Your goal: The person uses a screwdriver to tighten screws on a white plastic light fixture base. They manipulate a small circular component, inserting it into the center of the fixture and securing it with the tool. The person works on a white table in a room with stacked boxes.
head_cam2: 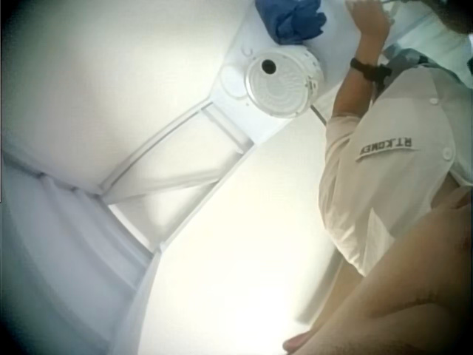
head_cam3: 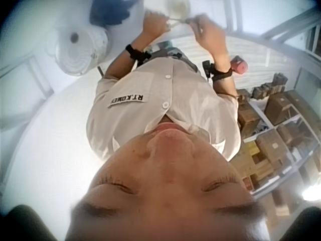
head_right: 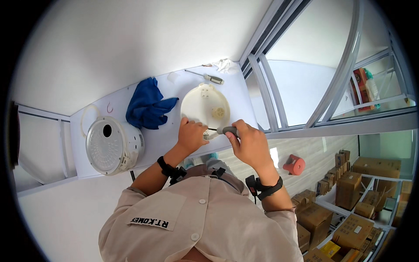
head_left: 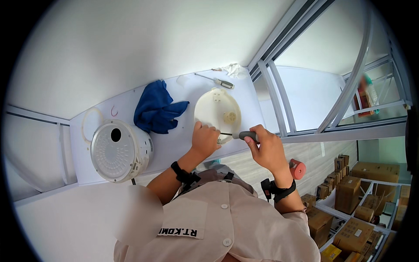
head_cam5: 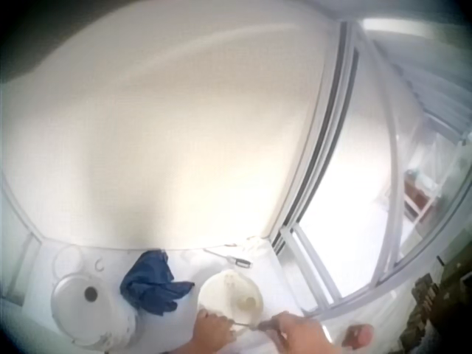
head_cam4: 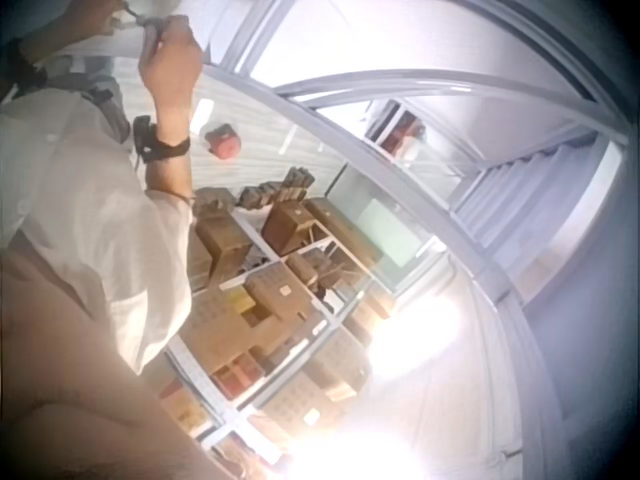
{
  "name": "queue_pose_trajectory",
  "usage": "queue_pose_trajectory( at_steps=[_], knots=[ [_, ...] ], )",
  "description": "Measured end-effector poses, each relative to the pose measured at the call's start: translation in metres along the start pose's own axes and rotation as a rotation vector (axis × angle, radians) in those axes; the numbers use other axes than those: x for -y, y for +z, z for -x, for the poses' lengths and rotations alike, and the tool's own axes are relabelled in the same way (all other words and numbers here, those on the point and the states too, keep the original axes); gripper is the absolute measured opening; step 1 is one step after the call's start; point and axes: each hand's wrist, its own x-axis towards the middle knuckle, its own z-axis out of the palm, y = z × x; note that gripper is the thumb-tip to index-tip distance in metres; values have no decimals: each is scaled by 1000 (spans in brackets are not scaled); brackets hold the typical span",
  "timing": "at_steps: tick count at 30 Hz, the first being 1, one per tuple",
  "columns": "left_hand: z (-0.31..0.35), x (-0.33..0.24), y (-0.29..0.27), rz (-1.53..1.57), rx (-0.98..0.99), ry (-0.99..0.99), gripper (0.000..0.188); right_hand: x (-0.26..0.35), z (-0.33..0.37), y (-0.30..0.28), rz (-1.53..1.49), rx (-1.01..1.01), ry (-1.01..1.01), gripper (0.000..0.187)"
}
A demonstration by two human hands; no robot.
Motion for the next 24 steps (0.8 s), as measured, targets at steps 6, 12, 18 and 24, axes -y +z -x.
queue_pose_trajectory(
  at_steps=[6, 12, 18, 24],
  knots=[
    [0, 1, -1, -20, 39, -2, 40, 5, -1, 8, 2, -8, 199, 27],
    [0, 3, -3, 8, 48, -31, 41, 7, 5, 1, -39, -35, 1, 34],
    [-1, 5, -4, 7, 71, -3, 42, 3, 9, 5, -97, -27, 73, 38],
    [0, 7, -4, -3, 62, 16, 43, 7, 7, 15, -148, -77, 138, 37]
  ],
)
